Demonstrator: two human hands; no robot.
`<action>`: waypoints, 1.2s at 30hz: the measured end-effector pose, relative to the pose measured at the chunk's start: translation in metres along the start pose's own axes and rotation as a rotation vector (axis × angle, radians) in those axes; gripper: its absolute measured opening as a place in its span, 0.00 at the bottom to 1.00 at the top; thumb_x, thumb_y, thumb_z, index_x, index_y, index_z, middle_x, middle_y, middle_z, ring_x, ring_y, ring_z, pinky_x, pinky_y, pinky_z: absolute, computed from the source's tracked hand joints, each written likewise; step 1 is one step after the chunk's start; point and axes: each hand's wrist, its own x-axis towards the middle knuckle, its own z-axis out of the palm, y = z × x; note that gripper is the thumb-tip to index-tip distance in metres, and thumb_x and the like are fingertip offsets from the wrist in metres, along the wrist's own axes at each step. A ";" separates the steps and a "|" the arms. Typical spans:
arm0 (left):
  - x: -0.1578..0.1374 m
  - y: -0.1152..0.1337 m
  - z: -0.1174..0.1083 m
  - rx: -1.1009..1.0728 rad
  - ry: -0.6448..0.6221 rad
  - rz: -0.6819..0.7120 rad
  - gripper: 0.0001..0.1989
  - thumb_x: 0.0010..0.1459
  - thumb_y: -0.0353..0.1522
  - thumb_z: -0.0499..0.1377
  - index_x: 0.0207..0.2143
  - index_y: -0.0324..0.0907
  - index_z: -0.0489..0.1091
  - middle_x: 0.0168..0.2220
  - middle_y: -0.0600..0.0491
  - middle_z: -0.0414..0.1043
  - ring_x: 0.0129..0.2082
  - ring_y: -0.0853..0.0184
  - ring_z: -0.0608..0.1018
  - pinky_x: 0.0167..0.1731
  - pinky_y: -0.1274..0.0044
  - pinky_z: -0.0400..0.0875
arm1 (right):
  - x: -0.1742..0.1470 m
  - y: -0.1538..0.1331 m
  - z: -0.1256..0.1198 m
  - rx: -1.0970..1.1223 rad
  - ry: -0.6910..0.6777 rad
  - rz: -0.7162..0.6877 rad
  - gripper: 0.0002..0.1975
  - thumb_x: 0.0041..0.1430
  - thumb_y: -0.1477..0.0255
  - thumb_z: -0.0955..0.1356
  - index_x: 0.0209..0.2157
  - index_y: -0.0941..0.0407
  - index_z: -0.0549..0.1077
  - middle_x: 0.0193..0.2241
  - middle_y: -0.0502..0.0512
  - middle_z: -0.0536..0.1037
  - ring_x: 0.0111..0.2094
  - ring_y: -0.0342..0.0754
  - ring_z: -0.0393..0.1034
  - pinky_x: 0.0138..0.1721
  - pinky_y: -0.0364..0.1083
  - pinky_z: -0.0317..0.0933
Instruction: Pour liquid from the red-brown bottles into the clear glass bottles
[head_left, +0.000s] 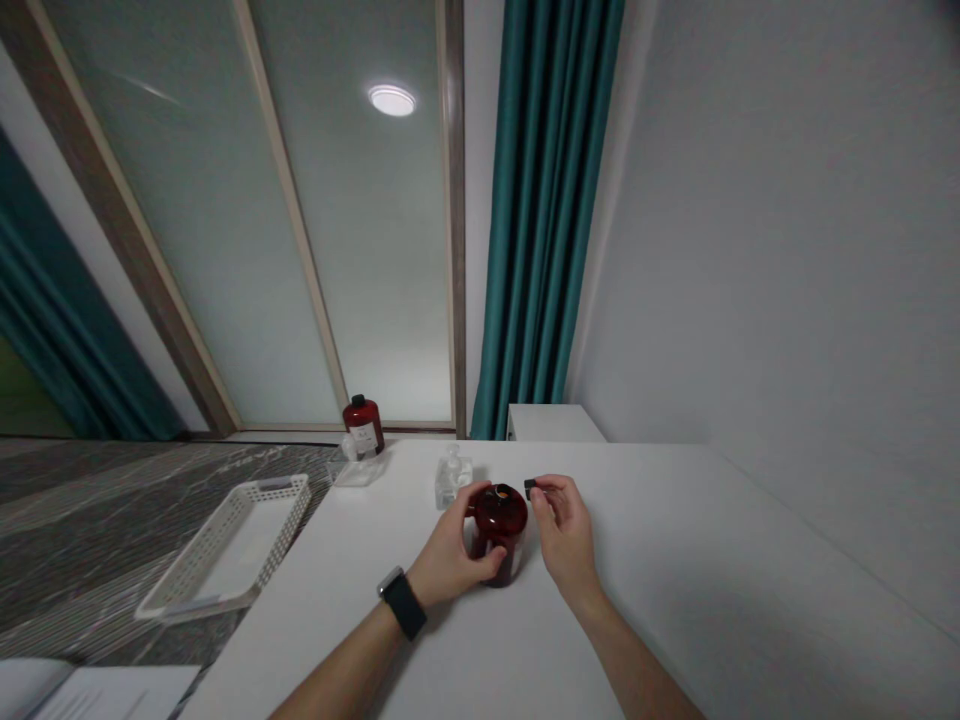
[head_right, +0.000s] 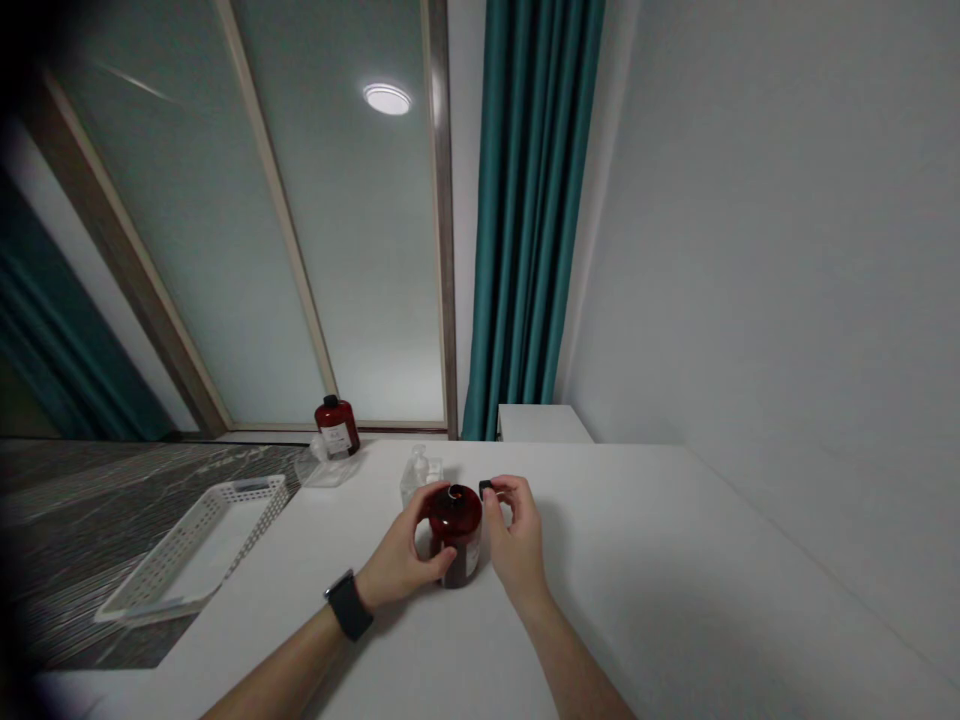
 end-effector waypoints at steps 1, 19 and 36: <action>-0.001 0.000 -0.001 -0.002 -0.004 0.000 0.36 0.46 0.26 0.63 0.58 0.41 0.57 0.55 0.42 0.68 0.54 0.53 0.73 0.58 0.59 0.66 | -0.002 -0.001 0.002 -0.003 -0.011 -0.007 0.11 0.60 0.61 0.68 0.37 0.54 0.72 0.33 0.54 0.77 0.35 0.50 0.73 0.39 0.49 0.68; -0.010 -0.002 0.010 -0.043 -0.036 -0.012 0.36 0.45 0.27 0.65 0.57 0.40 0.57 0.55 0.42 0.67 0.53 0.53 0.72 0.56 0.61 0.67 | -0.016 -0.014 0.006 -0.105 -0.143 -0.285 0.04 0.62 0.72 0.67 0.38 0.51 0.74 0.38 0.55 0.76 0.42 0.52 0.71 0.45 0.51 0.66; -0.009 0.002 0.009 -0.077 -0.049 -0.006 0.36 0.46 0.27 0.65 0.57 0.40 0.56 0.54 0.44 0.67 0.53 0.54 0.71 0.55 0.62 0.64 | -0.011 -0.022 -0.004 -0.140 -0.324 -0.377 0.11 0.63 0.77 0.65 0.43 0.49 0.74 0.41 0.55 0.77 0.47 0.52 0.68 0.49 0.53 0.64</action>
